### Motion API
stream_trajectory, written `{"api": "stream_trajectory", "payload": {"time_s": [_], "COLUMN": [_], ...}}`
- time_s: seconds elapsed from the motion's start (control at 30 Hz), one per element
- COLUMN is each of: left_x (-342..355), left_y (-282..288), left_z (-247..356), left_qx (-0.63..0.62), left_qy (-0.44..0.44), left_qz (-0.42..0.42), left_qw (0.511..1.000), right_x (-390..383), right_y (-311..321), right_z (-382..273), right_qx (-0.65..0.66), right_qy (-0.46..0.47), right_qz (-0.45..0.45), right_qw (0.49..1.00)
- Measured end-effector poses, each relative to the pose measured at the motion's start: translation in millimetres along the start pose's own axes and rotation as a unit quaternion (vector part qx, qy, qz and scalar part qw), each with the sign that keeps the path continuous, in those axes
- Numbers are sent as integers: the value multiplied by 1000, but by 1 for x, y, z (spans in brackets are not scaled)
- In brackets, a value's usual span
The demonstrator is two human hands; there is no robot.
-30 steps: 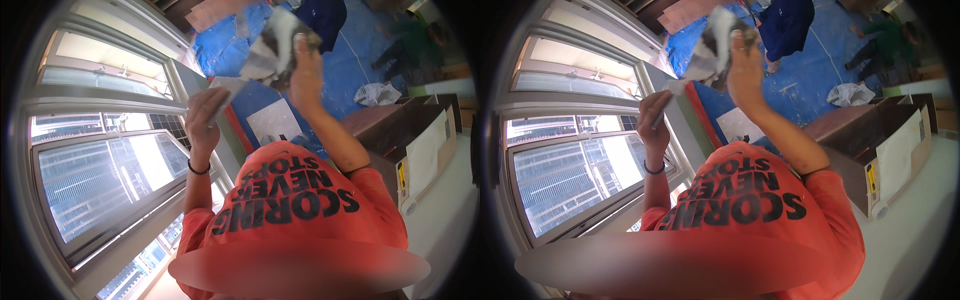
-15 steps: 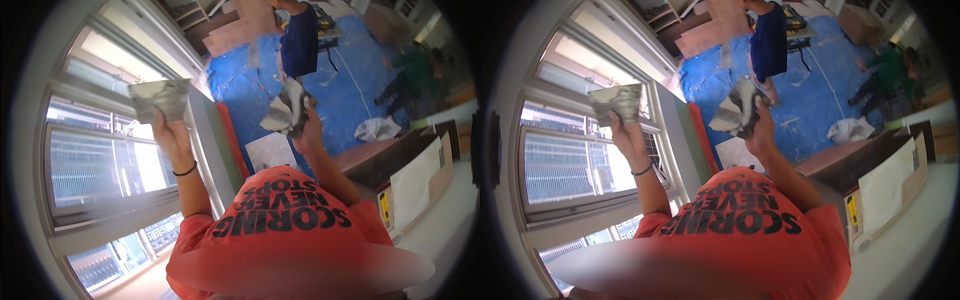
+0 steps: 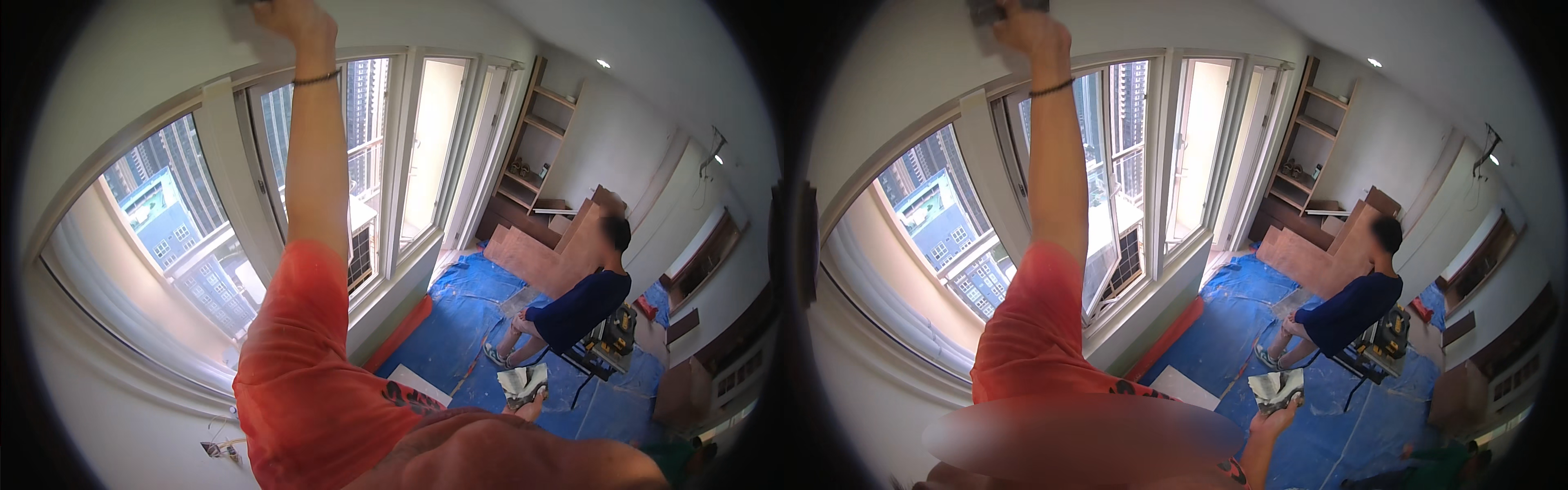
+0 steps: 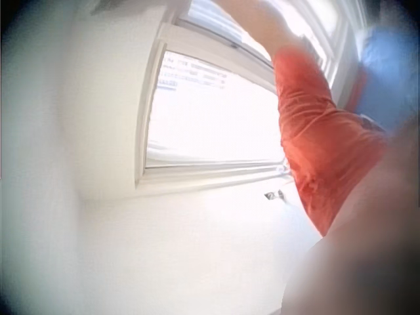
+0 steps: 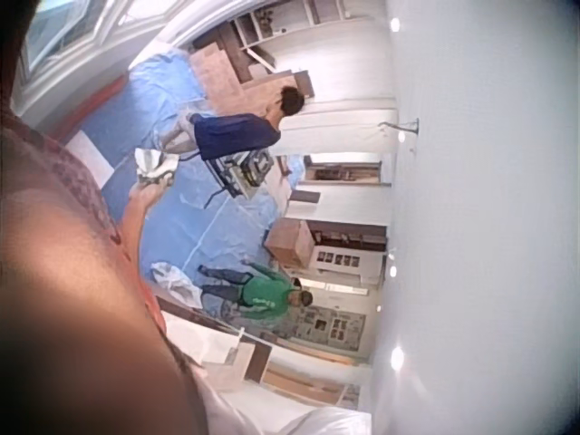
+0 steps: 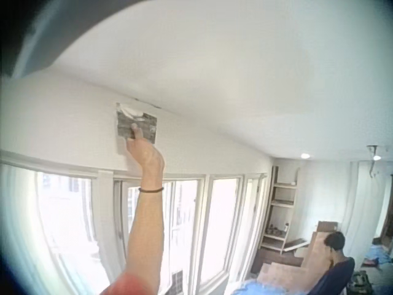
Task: The person uses a trowel and hawk to apply plaster to the ceiling near a window. They repeatedly scoop plaster from the hawk and spread it onto the ceiling surface.
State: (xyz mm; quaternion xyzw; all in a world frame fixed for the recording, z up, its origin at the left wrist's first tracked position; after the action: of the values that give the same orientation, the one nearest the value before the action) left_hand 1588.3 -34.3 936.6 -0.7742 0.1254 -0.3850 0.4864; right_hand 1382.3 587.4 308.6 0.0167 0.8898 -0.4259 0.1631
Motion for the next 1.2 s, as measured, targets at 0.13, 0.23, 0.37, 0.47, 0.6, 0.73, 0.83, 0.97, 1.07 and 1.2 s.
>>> {"api": "stream_trajectory", "payload": {"time_s": [0.13,0.23,0.37,0.47,0.6,0.73,0.83,0.97,1.07,1.2], "left_x": [20,32,35,50,43,50,46,63,40,18], "left_y": [-33,-48,-56,-50,-54,-62,-72,-71,-83,-110], "left_z": [-16,-19,-5,-20,-51,-60,-60,-80,-77,-54], "left_qx": [69,54,31,128,36,48,110,89,60,158], "left_qy": [-82,-93,-182,-192,-85,-103,-103,-70,-115,-178], "left_qz": [-23,-36,-9,-15,-21,-21,-15,-3,-1,16], "left_qw": [994,994,983,973,995,993,988,994,992,971], "right_x": [-9,-17,-27,-31,-27,-15,-15,-18,-21,-30], "right_y": [-10,-15,-17,-11,2,4,6,5,28,49], "right_z": [1,0,-4,-5,-13,-13,-14,-6,-10,-25], "right_qx": [3,7,9,18,12,21,36,55,54,60], "right_qy": [15,29,53,48,68,69,68,52,72,94], "right_qz": [-34,-13,12,61,101,70,73,51,34,62], "right_qw": [999,999,999,997,992,995,994,996,995,992]}}
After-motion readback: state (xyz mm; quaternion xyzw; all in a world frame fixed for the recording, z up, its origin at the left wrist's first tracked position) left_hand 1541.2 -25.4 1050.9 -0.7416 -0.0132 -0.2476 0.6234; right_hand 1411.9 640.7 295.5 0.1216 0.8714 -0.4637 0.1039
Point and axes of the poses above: each hand's wrist, its own x-axis towards the middle knuckle, its own y-axis out of the back of the hand, z = x × y, the point moved 9 cm from there along x, towards the middle knuckle, and after that the axes turned 7 degrees about -y, right-handed, at the moved point
